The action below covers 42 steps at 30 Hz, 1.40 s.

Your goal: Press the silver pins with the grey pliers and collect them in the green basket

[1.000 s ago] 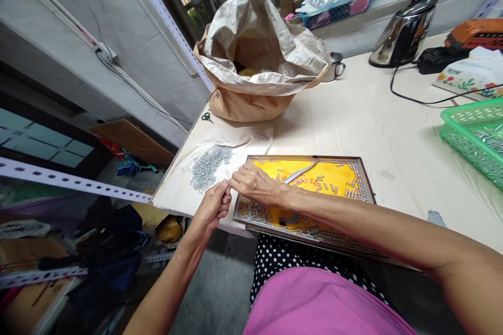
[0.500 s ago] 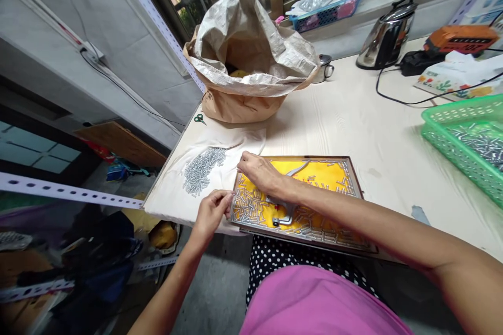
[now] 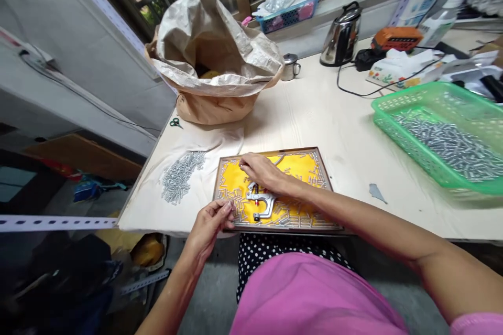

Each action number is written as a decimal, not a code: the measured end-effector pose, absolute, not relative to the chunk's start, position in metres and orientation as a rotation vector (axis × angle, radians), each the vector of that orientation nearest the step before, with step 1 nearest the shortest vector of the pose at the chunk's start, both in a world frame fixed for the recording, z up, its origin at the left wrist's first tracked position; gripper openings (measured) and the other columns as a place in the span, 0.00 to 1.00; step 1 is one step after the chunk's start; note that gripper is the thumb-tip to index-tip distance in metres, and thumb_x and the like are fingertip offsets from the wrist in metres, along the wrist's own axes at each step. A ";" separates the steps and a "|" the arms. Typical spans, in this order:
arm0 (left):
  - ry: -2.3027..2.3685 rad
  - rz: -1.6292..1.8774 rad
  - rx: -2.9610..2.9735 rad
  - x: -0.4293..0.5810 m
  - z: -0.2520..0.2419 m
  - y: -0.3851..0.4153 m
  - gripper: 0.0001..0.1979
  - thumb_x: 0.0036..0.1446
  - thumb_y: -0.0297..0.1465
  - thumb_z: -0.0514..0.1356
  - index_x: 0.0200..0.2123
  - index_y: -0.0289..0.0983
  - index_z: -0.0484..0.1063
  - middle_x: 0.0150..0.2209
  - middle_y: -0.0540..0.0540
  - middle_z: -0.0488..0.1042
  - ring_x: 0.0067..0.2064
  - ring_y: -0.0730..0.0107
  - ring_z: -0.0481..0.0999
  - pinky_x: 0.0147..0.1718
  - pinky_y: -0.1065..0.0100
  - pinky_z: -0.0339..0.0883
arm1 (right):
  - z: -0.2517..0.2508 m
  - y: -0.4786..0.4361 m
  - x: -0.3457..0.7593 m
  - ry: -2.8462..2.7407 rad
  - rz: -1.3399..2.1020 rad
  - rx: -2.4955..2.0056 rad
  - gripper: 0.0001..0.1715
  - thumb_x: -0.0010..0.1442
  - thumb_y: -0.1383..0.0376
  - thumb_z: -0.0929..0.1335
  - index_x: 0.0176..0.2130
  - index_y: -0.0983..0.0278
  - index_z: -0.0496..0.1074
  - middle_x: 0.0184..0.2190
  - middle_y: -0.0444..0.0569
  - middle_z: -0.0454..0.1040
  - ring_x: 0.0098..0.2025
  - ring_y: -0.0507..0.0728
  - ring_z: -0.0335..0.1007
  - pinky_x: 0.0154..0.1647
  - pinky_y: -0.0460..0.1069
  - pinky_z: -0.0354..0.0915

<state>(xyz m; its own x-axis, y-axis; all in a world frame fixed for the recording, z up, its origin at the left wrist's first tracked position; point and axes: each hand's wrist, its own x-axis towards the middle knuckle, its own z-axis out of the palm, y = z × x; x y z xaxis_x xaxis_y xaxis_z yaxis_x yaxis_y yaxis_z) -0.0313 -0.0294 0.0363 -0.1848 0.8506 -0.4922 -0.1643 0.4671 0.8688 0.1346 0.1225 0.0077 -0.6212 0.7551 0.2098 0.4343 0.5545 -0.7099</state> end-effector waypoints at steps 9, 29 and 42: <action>1.630 0.923 0.918 -0.003 0.009 -0.015 0.21 0.42 0.46 0.71 0.29 0.33 0.79 0.25 0.48 0.76 0.27 0.72 0.72 0.27 0.72 0.67 | -0.014 0.070 0.243 -2.553 0.435 -0.989 0.11 0.67 0.63 0.59 0.40 0.65 0.67 0.37 0.54 0.70 0.38 0.57 0.64 0.39 0.53 0.60; 1.742 0.744 0.831 0.005 0.004 -0.002 0.18 0.37 0.43 0.73 0.24 0.33 0.78 0.18 0.48 0.75 0.20 0.76 0.69 0.22 0.74 0.63 | -0.047 0.063 0.249 -2.674 0.053 -0.679 0.17 0.70 0.72 0.54 0.35 0.62 0.66 0.29 0.49 0.68 0.31 0.55 0.56 0.34 0.52 0.53; 1.779 0.597 0.746 0.012 0.012 0.003 0.11 0.44 0.34 0.72 0.26 0.31 0.77 0.18 0.48 0.76 0.19 0.76 0.71 0.23 0.75 0.65 | -0.045 0.057 0.251 -2.672 -0.083 -0.675 0.13 0.67 0.76 0.56 0.35 0.63 0.63 0.29 0.47 0.66 0.31 0.54 0.56 0.34 0.51 0.53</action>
